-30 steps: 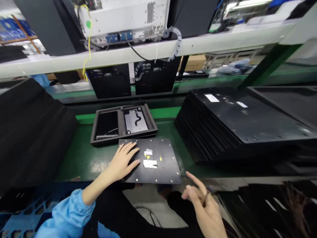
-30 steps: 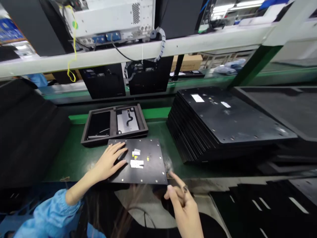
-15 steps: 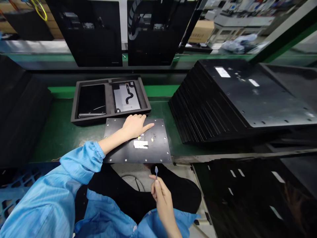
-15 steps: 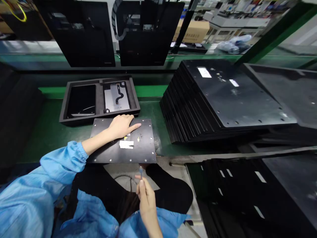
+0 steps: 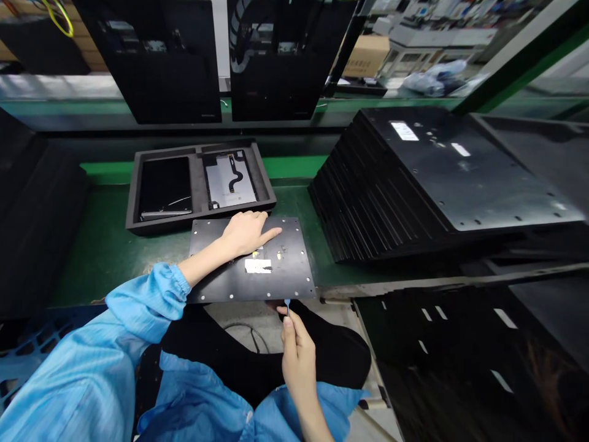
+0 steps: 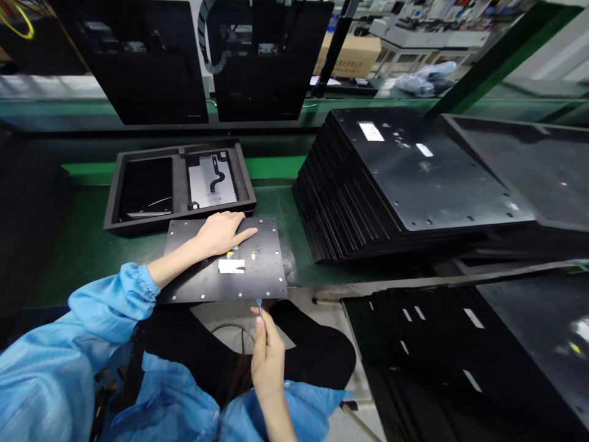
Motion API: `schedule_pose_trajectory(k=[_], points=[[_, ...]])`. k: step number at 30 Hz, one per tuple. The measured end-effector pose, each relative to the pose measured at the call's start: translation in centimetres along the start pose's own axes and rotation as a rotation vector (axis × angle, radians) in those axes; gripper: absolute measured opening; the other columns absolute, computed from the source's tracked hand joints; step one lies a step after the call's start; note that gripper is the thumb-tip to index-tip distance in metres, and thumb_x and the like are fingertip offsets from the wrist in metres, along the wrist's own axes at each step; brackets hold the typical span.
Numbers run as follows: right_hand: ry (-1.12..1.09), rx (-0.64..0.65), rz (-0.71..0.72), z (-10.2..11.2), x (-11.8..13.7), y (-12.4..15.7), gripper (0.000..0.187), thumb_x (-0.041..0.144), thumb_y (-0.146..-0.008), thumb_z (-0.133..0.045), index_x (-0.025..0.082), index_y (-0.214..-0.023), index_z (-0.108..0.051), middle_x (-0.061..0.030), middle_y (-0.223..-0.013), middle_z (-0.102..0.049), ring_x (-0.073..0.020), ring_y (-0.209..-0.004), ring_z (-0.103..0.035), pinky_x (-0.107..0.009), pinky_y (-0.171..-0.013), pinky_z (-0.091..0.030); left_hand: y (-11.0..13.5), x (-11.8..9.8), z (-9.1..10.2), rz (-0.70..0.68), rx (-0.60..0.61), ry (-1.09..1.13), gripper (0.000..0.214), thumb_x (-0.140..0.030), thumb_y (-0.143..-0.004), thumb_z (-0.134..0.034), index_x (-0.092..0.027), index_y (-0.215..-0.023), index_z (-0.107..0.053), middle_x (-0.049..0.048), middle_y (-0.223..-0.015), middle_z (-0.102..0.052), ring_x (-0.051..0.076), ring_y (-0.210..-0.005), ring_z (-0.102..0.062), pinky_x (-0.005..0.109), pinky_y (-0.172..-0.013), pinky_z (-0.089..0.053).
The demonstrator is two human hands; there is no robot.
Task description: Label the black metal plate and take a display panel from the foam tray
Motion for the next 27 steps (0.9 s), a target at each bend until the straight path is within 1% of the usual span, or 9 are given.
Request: schedule_pose_trajectory(k=[4,5,7,10,13,16,19,22,27], points=[[0.208,0.075,0.093,2.5,1.7,-1.1,0.054,0.056,-0.114,-0.041,0.020,-0.139,-0.074,-0.0123,-0.129,-0.078,-0.0298,-0.116,-0.075,-0.039,-0.099,-0.061,-0.3,0.0,-0.2,0.008,0.016,0.011,0.062,-0.065,-0.112,-0.038,-0.012,-0.126,-0.068,0.0142,-0.115,-0.078,0.033,-0.110,-0.073,0.044,-0.094,-0.054],[0.315,0.102,0.116,3.3,2.3,-1.4,0.051,0.053,-0.115,-0.041,0.023,-0.141,-0.073,-0.0109,-0.130,-0.078,-0.0301,-0.117,-0.076,-0.039,-0.097,-0.061,-0.3,-0.1,-0.3,0.012,0.019,0.015,0.062,-0.065,-0.112,-0.039,-0.012,-0.128,-0.067,0.0149,-0.118,-0.078,0.033,-0.112,-0.072,0.045,-0.098,-0.053],[0.586,0.152,0.167,4.7,3.7,-1.8,0.045,0.044,-0.116,-0.039,0.029,-0.143,-0.072,-0.0072,-0.117,-0.082,-0.0289,-0.098,-0.080,-0.036,-0.078,-0.062,-0.1,-0.3,-0.2,-0.006,0.018,0.035,0.062,-0.062,-0.112,-0.041,-0.011,-0.140,-0.064,0.0166,-0.131,-0.075,0.033,-0.121,-0.070,0.048,-0.108,-0.050],[0.998,0.205,0.294,5.8,5.8,-2.1,0.047,0.017,-0.108,-0.043,0.031,-0.146,-0.069,-0.0043,-0.096,-0.080,-0.0233,-0.075,-0.077,-0.029,-0.055,-0.049,1.8,-1.3,0.3,-0.116,0.004,0.070,0.069,-0.060,-0.111,-0.045,-0.015,-0.162,-0.047,0.0195,-0.164,-0.054,0.035,-0.151,-0.051,0.054,-0.127,-0.037],[1.255,0.211,0.426,5.8,7.2,-1.9,0.066,-0.001,-0.091,-0.051,0.025,-0.151,-0.064,-0.0072,-0.095,-0.076,-0.0217,-0.079,-0.075,-0.027,-0.053,-0.044,5.8,-2.5,0.8,-0.276,0.051,0.042,0.091,-0.076,-0.101,-0.055,-0.021,-0.171,-0.036,0.0189,-0.180,-0.029,0.043,-0.168,-0.021,0.069,-0.133,-0.019],[1.354,0.203,0.518,5.3,7.8,-1.8,0.067,0.002,-0.091,-0.057,0.024,-0.153,-0.061,-0.0091,-0.093,-0.073,-0.0229,-0.080,-0.072,-0.028,-0.053,-0.042,10.1,-3.3,1.0,-0.323,0.105,-0.059,0.109,-0.081,-0.087,-0.071,-0.022,-0.172,-0.034,0.0210,-0.180,-0.027,0.050,-0.166,-0.021,0.076,-0.129,-0.025],[1.391,0.200,0.553,5.0,8.0,-1.7,0.065,0.003,-0.092,-0.057,0.025,-0.153,-0.060,-0.0093,-0.092,-0.071,-0.0237,-0.080,-0.070,-0.028,-0.053,-0.042,12.9,-4.1,0.8,-0.360,0.106,-0.231,0.086,-0.053,-0.098,-0.074,-0.017,-0.168,-0.041,0.0252,-0.173,-0.040,0.050,-0.159,-0.039,0.070,-0.119,-0.047],[1.410,0.191,0.554,5.1,8.5,-1.7,0.064,-0.001,-0.091,-0.057,0.024,-0.150,-0.063,-0.0089,-0.092,-0.072,-0.0237,-0.079,-0.070,-0.028,-0.052,-0.042,14.2,-5.0,1.2,-0.450,0.035,-0.365,0.058,-0.025,-0.107,-0.058,-0.013,-0.163,-0.047,0.0251,-0.164,-0.053,0.045,-0.149,-0.055,0.062,-0.109,-0.060],[1.397,0.187,0.615,5.4,10.7,-2.4,0.059,-0.007,-0.090,-0.058,0.019,-0.142,-0.068,-0.0071,-0.092,-0.073,-0.0227,-0.079,-0.072,-0.030,-0.054,-0.043,13.5,-5.0,4.8,-0.464,-0.099,-0.334,0.060,-0.002,-0.102,-0.049,-0.012,-0.161,-0.046,0.0206,-0.158,-0.061,0.036,-0.147,-0.060,0.052,-0.109,-0.063]])
Point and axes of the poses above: each hand's wrist, its own y-axis away from the middle knuckle, its own z-axis out of the back of the hand, x = y × z, the point moved 5 cm from there along -y, towards the middle knuckle
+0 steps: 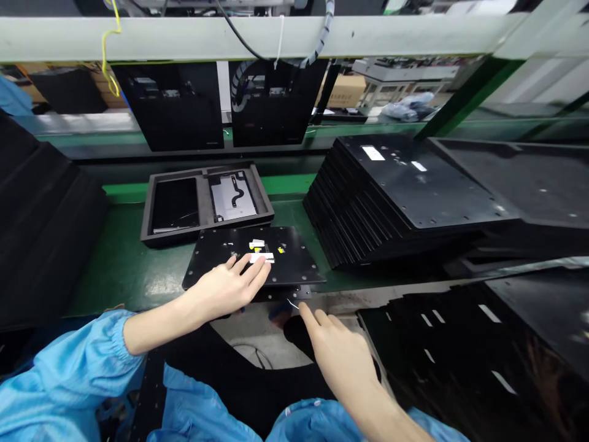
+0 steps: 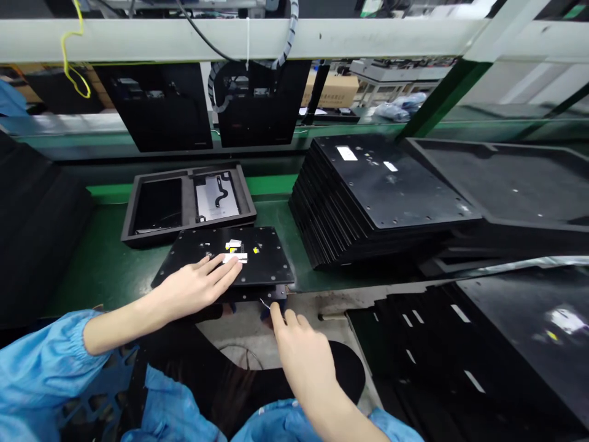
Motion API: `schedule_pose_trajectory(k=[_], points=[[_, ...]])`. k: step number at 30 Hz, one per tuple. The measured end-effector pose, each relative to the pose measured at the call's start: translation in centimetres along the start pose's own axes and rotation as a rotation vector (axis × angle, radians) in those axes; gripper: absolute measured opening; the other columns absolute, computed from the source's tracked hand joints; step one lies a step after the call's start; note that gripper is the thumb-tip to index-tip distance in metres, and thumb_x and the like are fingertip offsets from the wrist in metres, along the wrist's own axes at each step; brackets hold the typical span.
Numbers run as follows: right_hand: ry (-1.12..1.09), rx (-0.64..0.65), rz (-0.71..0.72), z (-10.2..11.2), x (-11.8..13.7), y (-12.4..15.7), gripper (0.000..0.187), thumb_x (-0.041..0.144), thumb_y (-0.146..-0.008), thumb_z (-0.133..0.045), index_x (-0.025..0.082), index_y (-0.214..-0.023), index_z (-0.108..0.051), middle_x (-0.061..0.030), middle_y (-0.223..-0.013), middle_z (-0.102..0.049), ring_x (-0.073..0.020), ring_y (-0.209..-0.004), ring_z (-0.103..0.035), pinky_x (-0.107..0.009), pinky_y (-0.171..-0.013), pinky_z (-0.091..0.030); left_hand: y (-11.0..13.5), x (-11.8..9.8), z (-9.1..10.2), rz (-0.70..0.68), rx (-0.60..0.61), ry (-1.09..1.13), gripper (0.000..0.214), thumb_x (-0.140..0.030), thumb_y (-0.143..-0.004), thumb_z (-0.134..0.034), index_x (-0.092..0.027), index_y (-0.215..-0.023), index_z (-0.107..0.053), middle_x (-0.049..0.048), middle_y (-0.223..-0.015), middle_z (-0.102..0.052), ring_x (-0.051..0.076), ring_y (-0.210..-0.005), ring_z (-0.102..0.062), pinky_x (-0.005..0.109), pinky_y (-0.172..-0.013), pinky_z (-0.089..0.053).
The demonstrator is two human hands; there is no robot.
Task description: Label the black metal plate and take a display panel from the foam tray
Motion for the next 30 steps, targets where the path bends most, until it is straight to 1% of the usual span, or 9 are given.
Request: schedule_pose_trajectory(k=[4,8,11,13,17,20,22,25,30], points=[[-0.145,-0.063,0.085,1.5,1.0,-3.9,0.027,0.022,-0.109,-0.061,0.020,-0.135,-0.071,-0.0085,-0.099,-0.077,-0.0253,-0.090,-0.075,-0.030,-0.065,-0.049,-0.9,1.4,1.9,0.013,0.044,0.002,0.049,-0.005,-0.107,-0.045,-0.010,-0.155,-0.049,0.0191,-0.152,-0.067,0.032,-0.139,-0.066,0.045,-0.096,-0.068],[-0.334,0.003,0.208,0.7,3.0,-9.4,0.045,0.049,-0.105,-0.071,0.021,-0.141,-0.070,-0.0125,-0.111,-0.080,-0.0316,-0.097,-0.076,-0.039,-0.085,-0.058,-1.2,1.7,2.5,0.018,0.077,-0.044,0.042,-0.009,-0.110,-0.043,-0.011,-0.151,-0.051,0.0183,-0.149,-0.068,0.027,-0.132,-0.071,0.035,-0.084,-0.068],[-0.391,-0.080,0.347,0.1,3.8,-12.1,0.061,0.055,-0.094,-0.084,0.023,-0.144,-0.069,-0.0145,-0.137,-0.073,-0.0369,-0.123,-0.070,-0.047,-0.108,-0.054,-1.2,1.6,2.6,0.021,0.087,-0.076,0.041,-0.010,-0.109,-0.047,-0.011,-0.150,-0.052,0.0181,-0.147,-0.069,0.026,-0.123,-0.074,0.034,-0.081,-0.067],[-0.367,-0.155,0.443,-0.1,3.9,-12.7,0.061,0.055,-0.089,-0.090,0.022,-0.138,-0.073,-0.0137,-0.143,-0.070,-0.0379,-0.128,-0.066,-0.047,-0.112,-0.052,-1.2,1.6,2.8,0.024,0.085,-0.065,0.040,-0.011,-0.108,-0.051,-0.012,-0.148,-0.053,0.0179,-0.147,-0.069,0.026,-0.123,-0.075,0.033,-0.079,-0.067],[-0.179,-0.374,0.714,0.4,4.3,-11.3,0.024,0.035,-0.103,-0.074,0.023,-0.123,-0.079,-0.0086,-0.123,-0.079,-0.0246,-0.092,-0.074,-0.035,-0.080,-0.058,-1.2,1.9,2.8,0.048,0.044,0.011,0.034,-0.015,-0.110,-0.053,-0.015,-0.143,-0.059,0.0168,-0.144,-0.072,0.025,-0.122,-0.076,0.030,-0.078,-0.065],[-0.064,-0.614,0.875,1.4,4.8,-9.7,0.028,0.016,-0.107,-0.058,0.026,-0.127,-0.077,-0.0023,-0.113,-0.082,-0.0152,-0.067,-0.064,-0.032,-0.057,-0.046,-1.2,2.1,2.5,0.040,-0.007,0.036,0.034,-0.016,-0.110,-0.054,-0.015,-0.143,-0.060,0.0162,-0.147,-0.070,0.025,-0.125,-0.075,0.031,-0.080,-0.065],[-0.001,-0.760,0.813,2.3,4.7,-9.5,0.027,0.009,-0.107,-0.056,0.022,-0.116,-0.078,-0.0024,-0.100,-0.081,-0.0138,-0.061,-0.059,-0.034,-0.055,-0.041,-1.3,2.3,2.3,0.042,-0.033,0.038,0.034,-0.018,-0.110,-0.054,-0.013,-0.144,-0.060,0.0157,-0.148,-0.070,0.026,-0.125,-0.075,0.032,-0.078,-0.065],[0.038,-0.824,0.676,4.1,4.0,-9.0,0.025,0.005,-0.105,-0.055,0.016,-0.100,-0.077,-0.0042,-0.083,-0.077,-0.0147,-0.059,-0.057,-0.035,-0.056,-0.039,-1.5,2.5,2.5,0.056,-0.054,0.042,0.032,-0.021,-0.113,-0.051,-0.013,-0.142,-0.061,0.0143,-0.144,-0.073,0.025,-0.119,-0.077,0.032,-0.074,-0.065],[-0.097,-0.756,0.837,7.0,-0.1,-1.3,0.043,0.010,-0.107,-0.041,0.008,-0.136,-0.073,-0.0163,-0.137,-0.074,-0.0196,-0.082,-0.069,-0.038,-0.067,-0.049,-1.2,1.6,2.5,0.073,-0.068,0.025,0.030,-0.028,-0.115,-0.049,-0.014,-0.137,-0.064,0.0130,-0.139,-0.075,0.025,-0.110,-0.079,0.034,-0.077,-0.065]])
Point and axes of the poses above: each hand's wrist, its own y-axis away from the middle knuckle, its own z-axis out of the back of the hand, x = y × z, the point moved 5 cm from there along -y, towards the middle knuckle
